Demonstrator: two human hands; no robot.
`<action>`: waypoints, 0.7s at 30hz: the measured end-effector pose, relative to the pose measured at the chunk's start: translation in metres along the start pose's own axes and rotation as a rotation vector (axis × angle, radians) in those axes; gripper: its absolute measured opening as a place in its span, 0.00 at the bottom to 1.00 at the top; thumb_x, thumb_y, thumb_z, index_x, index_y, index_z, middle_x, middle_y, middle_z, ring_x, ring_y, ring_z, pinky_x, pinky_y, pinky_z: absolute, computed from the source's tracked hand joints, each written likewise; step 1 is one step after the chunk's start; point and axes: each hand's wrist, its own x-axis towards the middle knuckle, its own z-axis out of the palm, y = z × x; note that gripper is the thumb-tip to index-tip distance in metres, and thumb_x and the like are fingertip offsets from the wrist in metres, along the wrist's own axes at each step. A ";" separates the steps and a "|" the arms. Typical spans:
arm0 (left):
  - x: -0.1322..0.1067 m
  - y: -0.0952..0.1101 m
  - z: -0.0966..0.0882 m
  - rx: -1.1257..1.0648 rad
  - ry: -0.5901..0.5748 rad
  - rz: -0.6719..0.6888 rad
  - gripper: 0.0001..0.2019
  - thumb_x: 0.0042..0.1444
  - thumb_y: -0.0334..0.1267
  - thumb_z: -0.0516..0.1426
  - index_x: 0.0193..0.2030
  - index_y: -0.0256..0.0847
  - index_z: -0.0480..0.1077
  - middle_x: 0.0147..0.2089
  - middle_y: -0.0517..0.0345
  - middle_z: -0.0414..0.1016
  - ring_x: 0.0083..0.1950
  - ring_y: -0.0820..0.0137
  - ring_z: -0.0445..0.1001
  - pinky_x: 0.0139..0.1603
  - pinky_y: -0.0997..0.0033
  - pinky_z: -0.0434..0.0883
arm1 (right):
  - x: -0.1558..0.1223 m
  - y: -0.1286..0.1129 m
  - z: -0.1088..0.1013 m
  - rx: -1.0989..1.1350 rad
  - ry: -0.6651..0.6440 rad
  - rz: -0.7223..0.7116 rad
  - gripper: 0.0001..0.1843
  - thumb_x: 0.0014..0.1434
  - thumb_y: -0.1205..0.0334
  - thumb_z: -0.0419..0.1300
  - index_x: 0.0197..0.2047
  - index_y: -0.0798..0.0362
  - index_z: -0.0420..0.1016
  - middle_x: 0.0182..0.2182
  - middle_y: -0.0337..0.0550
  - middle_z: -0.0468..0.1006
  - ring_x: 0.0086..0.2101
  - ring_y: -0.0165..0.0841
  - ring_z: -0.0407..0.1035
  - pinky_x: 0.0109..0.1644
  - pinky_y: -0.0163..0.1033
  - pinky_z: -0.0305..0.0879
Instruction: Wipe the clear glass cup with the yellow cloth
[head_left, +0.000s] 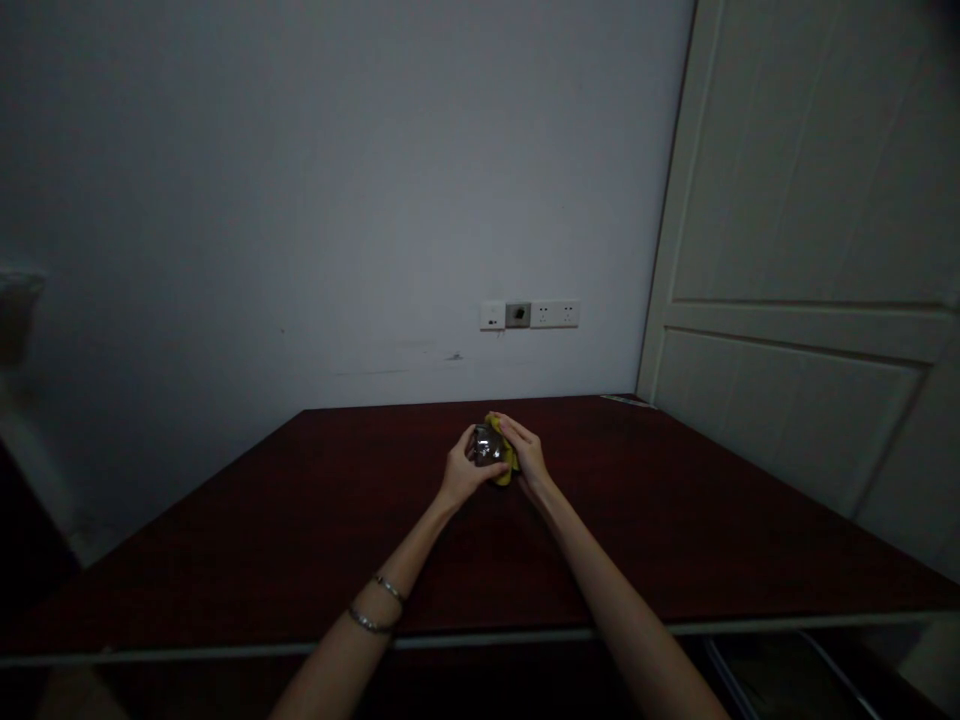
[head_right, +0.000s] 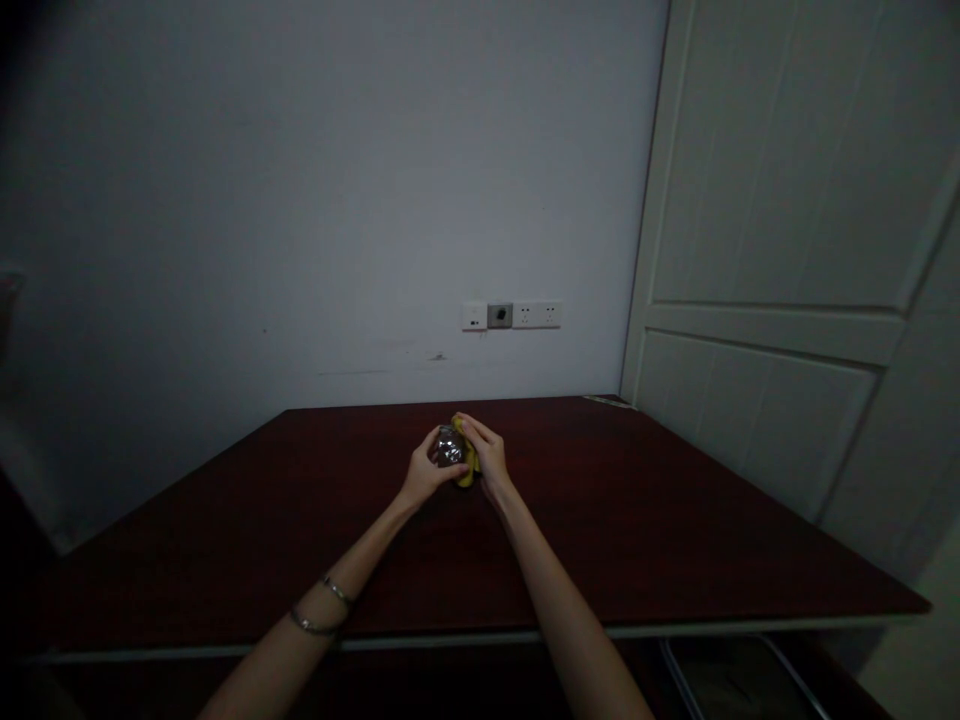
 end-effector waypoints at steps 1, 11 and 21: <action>0.000 0.000 0.000 0.001 -0.017 0.015 0.39 0.30 0.36 0.67 0.53 0.33 0.59 0.52 0.44 0.66 0.51 0.60 0.68 0.52 0.60 0.66 | 0.001 0.002 0.000 0.029 0.026 0.035 0.20 0.43 0.54 0.63 0.40 0.53 0.75 0.42 0.46 0.76 0.45 0.41 0.68 0.52 0.47 0.63; 0.001 -0.002 -0.001 0.056 -0.014 0.016 0.39 0.30 0.37 0.67 0.53 0.35 0.58 0.51 0.46 0.67 0.51 0.62 0.68 0.52 0.62 0.66 | -0.001 0.000 0.001 0.033 0.026 -0.015 0.16 0.44 0.57 0.63 0.38 0.53 0.76 0.43 0.45 0.75 0.46 0.40 0.67 0.53 0.46 0.61; 0.002 -0.007 -0.003 0.006 -0.070 -0.040 0.40 0.28 0.35 0.68 0.52 0.31 0.60 0.52 0.43 0.67 0.51 0.59 0.68 0.53 0.61 0.65 | 0.003 0.006 -0.001 0.050 0.102 0.096 0.17 0.41 0.56 0.65 0.36 0.54 0.77 0.38 0.44 0.78 0.40 0.38 0.71 0.49 0.44 0.64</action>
